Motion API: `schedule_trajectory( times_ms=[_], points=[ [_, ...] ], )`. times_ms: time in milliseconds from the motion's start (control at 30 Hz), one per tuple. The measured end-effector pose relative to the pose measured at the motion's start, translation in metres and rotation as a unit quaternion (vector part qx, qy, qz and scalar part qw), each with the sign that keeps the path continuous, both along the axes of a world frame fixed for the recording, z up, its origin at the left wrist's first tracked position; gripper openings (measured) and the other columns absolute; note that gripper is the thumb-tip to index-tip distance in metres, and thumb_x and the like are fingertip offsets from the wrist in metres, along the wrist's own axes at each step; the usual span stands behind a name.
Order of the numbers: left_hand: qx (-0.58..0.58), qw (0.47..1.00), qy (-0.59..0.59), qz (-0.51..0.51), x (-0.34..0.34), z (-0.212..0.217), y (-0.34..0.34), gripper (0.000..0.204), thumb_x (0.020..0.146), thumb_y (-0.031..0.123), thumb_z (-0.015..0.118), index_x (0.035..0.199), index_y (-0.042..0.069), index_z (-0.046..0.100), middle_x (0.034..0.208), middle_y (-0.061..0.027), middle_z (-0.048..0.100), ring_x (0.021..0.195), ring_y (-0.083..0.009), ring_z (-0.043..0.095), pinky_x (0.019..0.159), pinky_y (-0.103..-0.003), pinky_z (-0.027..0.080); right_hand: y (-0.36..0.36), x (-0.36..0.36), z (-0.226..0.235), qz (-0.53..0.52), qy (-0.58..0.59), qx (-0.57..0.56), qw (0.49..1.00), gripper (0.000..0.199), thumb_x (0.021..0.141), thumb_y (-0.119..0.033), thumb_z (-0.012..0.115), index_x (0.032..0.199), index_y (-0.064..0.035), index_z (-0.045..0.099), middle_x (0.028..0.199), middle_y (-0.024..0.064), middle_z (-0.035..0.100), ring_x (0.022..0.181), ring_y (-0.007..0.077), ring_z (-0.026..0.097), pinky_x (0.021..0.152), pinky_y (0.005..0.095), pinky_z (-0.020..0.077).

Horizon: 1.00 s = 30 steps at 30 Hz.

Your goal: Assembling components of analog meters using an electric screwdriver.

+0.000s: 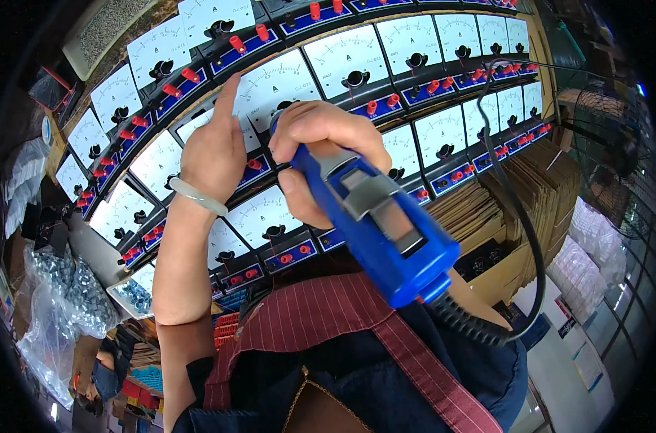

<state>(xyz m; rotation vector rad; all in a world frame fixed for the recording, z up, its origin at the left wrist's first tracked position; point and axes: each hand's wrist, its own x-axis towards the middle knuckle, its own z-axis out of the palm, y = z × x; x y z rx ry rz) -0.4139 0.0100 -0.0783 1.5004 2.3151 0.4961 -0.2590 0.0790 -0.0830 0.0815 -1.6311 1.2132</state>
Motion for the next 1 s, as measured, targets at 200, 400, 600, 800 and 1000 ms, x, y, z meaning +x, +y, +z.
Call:
schedule_trajectory(
  times_ms=[200, 400, 600, 800, 1000],
  points=[
    [-0.067, 0.992, 0.107, -0.026, 0.001, -0.003, -0.01, 0.076, 0.075, 0.008, 0.055, 0.142, 0.012, 0.02, 0.077, -0.0169, 0.064, 0.07, -0.0319, 0.063, 0.061, -0.041, 0.05, -0.011, -0.022, -0.011, -0.025, 0.093, 0.034, 0.995, 0.023, 0.063, 0.004, 0.062, 0.084, 0.0, 0.055, 0.069, 0.0099, 0.059, 0.06, 0.0227, 0.058, 0.059, 0.0345, 0.0498],
    [0.126, 0.957, -0.257, 0.053, 0.006, -0.007, -0.03, 0.034, 0.088, 0.01, 0.048, 0.12, 0.005, 0.04, 0.066, -0.0111, 0.059, 0.058, -0.0198, 0.058, 0.054, -0.031, 0.046, -0.017, 0.003, -0.002, -0.037, 0.043, -0.104, 0.993, 0.038, 0.079, -0.025, 0.067, 0.103, -0.0076, 0.044, 0.078, 0.0068, 0.056, 0.074, 0.0208, 0.055, 0.077, 0.0421, 0.0433],
    [0.133, 0.721, -0.672, 0.108, 0.013, -0.021, -0.057, 0.018, 0.094, 0.022, 0.048, 0.087, 0.006, 0.052, 0.067, -0.0032, 0.056, 0.058, -0.0073, 0.044, 0.054, -0.02, 0.036, -0.041, 0.028, 0.032, 0.083, 0.016, -0.085, 0.993, 0.039, 0.081, -0.031, 0.062, 0.114, -0.0214, 0.043, 0.08, -0.0018, 0.051, 0.076, 0.0156, 0.049, 0.078, 0.0379, 0.0344],
    [0.141, 0.631, -0.754, 0.119, 0.02, -0.019, -0.073, 0.025, 0.094, 0.028, 0.049, 0.08, 0.007, 0.052, 0.06, -0.0007, 0.047, 0.052, -0.0087, 0.039, 0.05, -0.022, 0.031, -0.057, 0.029, 0.046, 0.092, 0.011, -0.09, 0.992, 0.04, 0.08, -0.029, 0.06, 0.114, -0.022, 0.042, 0.08, -0.0021, 0.051, 0.076, 0.0143, 0.049, 0.076, 0.0375, 0.0347],
    [0.149, 0.606, -0.769, 0.14, 0.019, -0.022, -0.081, 0.03, 0.093, 0.032, 0.05, 0.076, 0.008, 0.051, 0.053, 0.0022, 0.037, 0.048, -0.0076, 0.029, 0.048, -0.022, 0.027, -0.066, 0.022, 0.048, 0.118, 0.018, -0.127, 0.985, 0.039, 0.08, -0.029, 0.061, 0.114, -0.0212, 0.043, 0.079, -0.0017, 0.051, 0.077, 0.0146, 0.049, 0.077, 0.0383, 0.0344]
  ],
)
